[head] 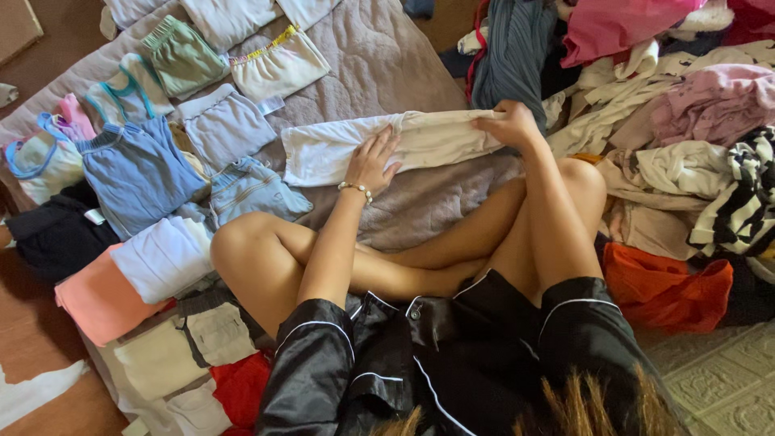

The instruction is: The person sits cross-legged on a bed and folds various clothing items by hand, including shorts, a tank top, and a patterned shirt. Each item is smoothed, folded into a compact rectangle, and placed in a growing stack on the left side of the bed.

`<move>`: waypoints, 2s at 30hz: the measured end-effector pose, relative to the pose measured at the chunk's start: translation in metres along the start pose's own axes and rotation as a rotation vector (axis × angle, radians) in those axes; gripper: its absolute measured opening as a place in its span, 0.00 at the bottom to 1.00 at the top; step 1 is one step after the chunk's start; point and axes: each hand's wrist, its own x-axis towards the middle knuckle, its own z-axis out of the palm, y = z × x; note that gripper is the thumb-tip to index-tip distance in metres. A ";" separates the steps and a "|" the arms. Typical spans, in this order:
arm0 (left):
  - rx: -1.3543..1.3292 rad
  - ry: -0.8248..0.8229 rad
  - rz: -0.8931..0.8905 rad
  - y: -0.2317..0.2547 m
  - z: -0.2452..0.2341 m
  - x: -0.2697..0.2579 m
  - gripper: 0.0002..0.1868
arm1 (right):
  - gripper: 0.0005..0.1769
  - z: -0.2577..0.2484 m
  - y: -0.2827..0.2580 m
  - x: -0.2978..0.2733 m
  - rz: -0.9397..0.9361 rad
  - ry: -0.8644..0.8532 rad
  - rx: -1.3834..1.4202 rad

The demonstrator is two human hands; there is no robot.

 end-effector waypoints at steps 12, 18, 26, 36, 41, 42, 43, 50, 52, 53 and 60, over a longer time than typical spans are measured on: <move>-1.732 0.086 -0.589 -0.069 0.037 0.024 0.27 | 0.31 0.066 -0.200 -0.064 -0.140 -0.045 0.609; -1.767 -0.011 -0.885 -0.085 -0.009 0.001 0.31 | 0.22 0.147 -0.231 -0.078 -0.466 -0.077 0.410; -1.101 0.227 -0.830 -0.114 0.068 0.000 0.17 | 0.37 0.168 -0.178 -0.084 -0.668 0.269 -0.323; -0.300 0.223 -0.712 -0.229 -0.029 -0.013 0.16 | 0.41 0.164 -0.136 -0.069 -0.368 0.440 0.394; -0.217 0.231 -0.768 -0.209 -0.064 -0.044 0.26 | 0.28 0.141 -0.134 -0.038 0.114 0.094 0.516; -0.213 0.239 -0.748 -0.200 -0.064 -0.045 0.28 | 0.26 0.134 -0.131 -0.033 0.202 0.009 0.527; -0.182 0.321 -0.663 -0.195 -0.067 -0.044 0.26 | 0.24 0.126 -0.129 -0.028 0.214 -0.001 0.577; -0.945 0.189 -0.350 -0.069 -0.019 0.020 0.13 | 0.18 0.070 -0.124 -0.032 0.201 -0.058 0.772; -1.313 0.075 -0.435 -0.032 -0.009 0.031 0.21 | 0.18 0.063 -0.133 -0.042 0.224 -0.065 0.871; -1.394 0.065 -0.511 -0.018 -0.009 0.032 0.24 | 0.18 0.062 -0.138 -0.047 0.203 -0.062 0.930; -1.627 -0.178 -1.009 -0.048 -0.069 0.017 0.33 | 0.21 0.136 -0.235 -0.057 -0.097 -0.014 0.589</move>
